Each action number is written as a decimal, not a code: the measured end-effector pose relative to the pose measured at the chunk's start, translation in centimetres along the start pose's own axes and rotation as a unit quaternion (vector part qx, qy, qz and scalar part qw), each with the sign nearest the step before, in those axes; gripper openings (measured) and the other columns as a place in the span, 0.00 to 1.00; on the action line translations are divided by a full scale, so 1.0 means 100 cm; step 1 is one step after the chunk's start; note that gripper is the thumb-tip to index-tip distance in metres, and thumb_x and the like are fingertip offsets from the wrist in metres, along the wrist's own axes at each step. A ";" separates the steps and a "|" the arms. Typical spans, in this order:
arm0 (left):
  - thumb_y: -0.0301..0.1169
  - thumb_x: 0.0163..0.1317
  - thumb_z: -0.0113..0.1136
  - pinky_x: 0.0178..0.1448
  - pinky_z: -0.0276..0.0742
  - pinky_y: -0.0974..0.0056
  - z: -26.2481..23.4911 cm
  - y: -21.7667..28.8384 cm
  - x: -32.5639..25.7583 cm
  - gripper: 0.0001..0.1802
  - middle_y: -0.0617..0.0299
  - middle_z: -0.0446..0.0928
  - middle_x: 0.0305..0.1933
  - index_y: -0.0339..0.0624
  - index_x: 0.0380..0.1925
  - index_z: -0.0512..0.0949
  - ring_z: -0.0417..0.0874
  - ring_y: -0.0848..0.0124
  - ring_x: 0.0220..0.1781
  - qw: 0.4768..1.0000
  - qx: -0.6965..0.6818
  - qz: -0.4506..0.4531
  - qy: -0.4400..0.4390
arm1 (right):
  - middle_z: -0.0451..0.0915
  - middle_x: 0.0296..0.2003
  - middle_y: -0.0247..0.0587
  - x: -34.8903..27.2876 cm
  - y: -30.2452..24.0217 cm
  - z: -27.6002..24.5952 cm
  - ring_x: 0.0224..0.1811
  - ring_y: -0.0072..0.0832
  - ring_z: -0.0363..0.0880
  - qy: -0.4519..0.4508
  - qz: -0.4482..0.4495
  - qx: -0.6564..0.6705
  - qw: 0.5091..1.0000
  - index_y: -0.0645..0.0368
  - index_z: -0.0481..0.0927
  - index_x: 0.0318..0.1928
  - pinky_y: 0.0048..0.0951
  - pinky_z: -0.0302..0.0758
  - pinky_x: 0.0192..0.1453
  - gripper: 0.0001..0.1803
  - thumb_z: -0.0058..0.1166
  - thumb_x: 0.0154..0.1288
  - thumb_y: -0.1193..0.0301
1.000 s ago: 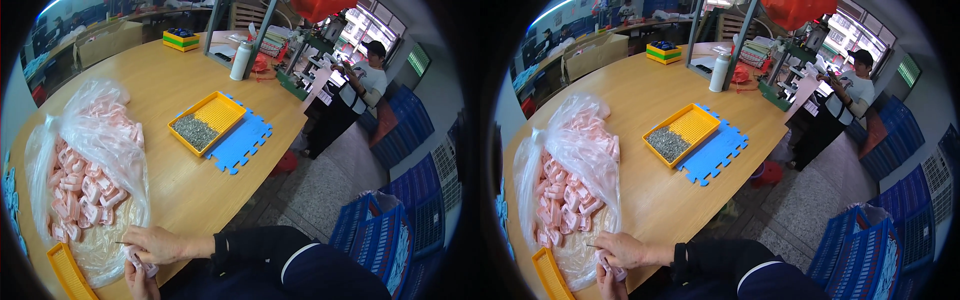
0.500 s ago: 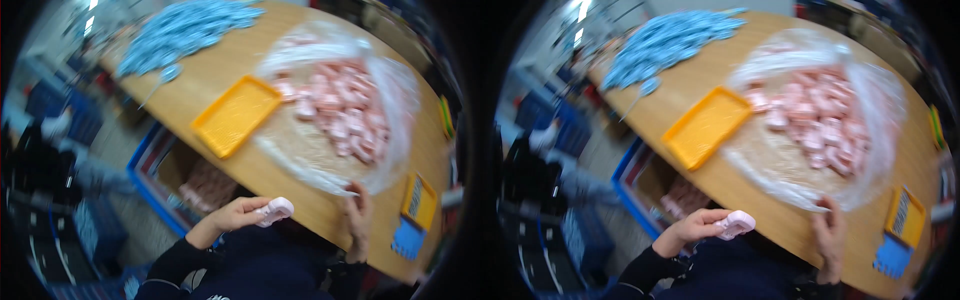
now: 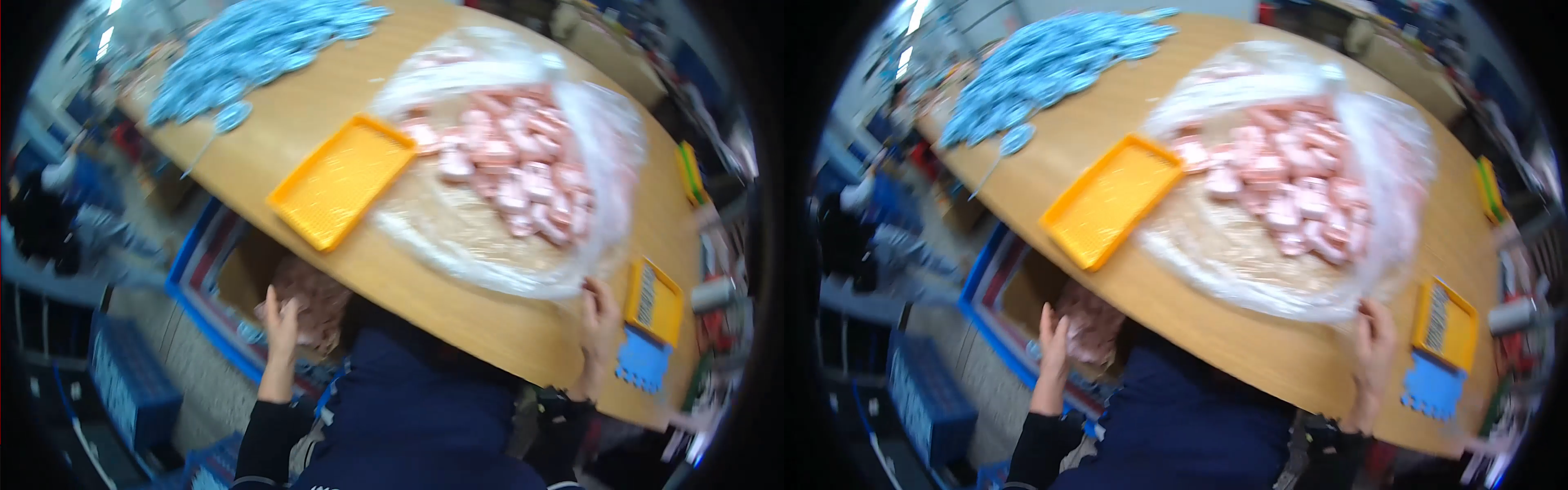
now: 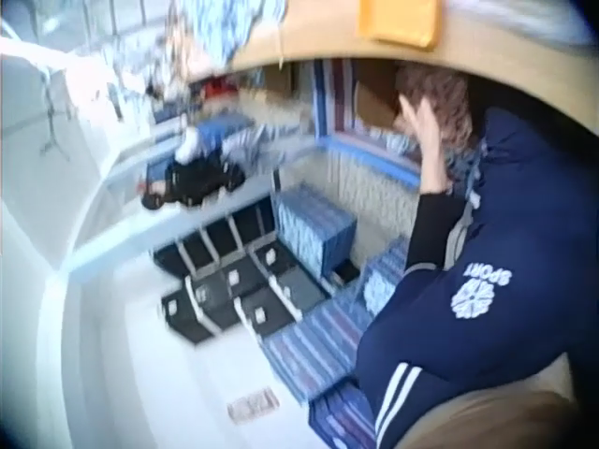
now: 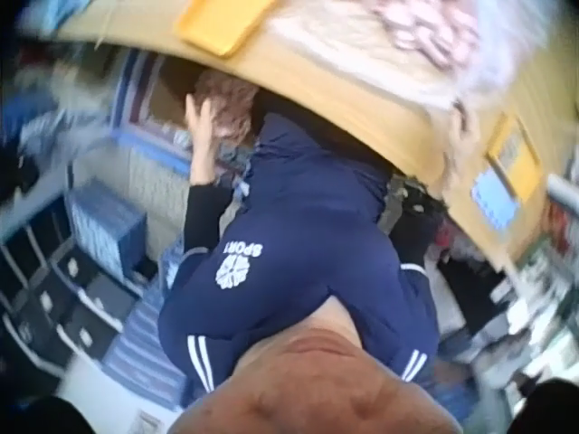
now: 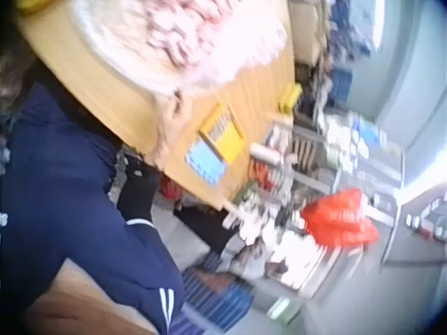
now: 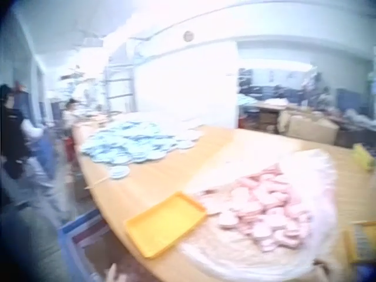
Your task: Manually assembling small pink plastic housing components using a small probe tool to seat internal parts.
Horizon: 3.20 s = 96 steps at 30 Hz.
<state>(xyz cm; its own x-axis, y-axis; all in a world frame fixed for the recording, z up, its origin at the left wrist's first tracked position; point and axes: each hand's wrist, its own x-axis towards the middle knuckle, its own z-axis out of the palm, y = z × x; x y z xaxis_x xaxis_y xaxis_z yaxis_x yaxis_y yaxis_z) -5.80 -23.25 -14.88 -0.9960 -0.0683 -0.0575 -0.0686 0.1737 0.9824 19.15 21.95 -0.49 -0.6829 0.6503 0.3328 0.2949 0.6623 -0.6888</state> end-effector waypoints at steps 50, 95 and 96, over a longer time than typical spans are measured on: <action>0.32 0.70 0.52 0.66 0.67 0.53 0.236 0.218 -0.076 0.23 0.43 0.72 0.61 0.33 0.61 0.70 0.73 0.51 0.62 0.664 0.216 0.531 -0.480 | 0.52 0.73 0.42 -0.131 0.050 -0.066 0.77 0.44 0.38 0.080 0.276 -0.273 0.918 0.57 0.68 0.65 0.67 0.34 0.73 0.40 0.52 0.61 0.42; 0.45 0.64 0.57 0.73 0.48 0.40 0.221 0.162 -0.048 0.34 0.36 0.58 0.70 0.45 0.68 0.65 0.55 0.40 0.73 0.682 0.413 0.482 -0.362 | 0.63 0.65 0.44 -0.106 0.047 -0.052 0.75 0.44 0.46 0.088 0.215 -0.301 0.925 0.55 0.72 0.61 0.64 0.40 0.72 0.35 0.54 0.62 0.45; 0.45 0.64 0.57 0.73 0.48 0.40 0.221 0.163 -0.049 0.34 0.36 0.58 0.70 0.45 0.68 0.65 0.54 0.41 0.73 0.681 0.420 0.479 -0.361 | 0.63 0.65 0.44 -0.105 0.046 -0.052 0.74 0.43 0.47 0.085 0.217 -0.303 0.924 0.55 0.72 0.61 0.64 0.40 0.72 0.35 0.54 0.62 0.45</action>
<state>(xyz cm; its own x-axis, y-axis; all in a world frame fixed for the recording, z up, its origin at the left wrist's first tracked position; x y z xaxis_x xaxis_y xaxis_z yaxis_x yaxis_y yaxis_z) -3.32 1.62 -2.51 -0.3546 0.9198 0.1681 0.9259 0.3204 0.2001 31.13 20.09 -3.82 -0.3121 0.9189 0.2411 0.8716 0.3780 -0.3121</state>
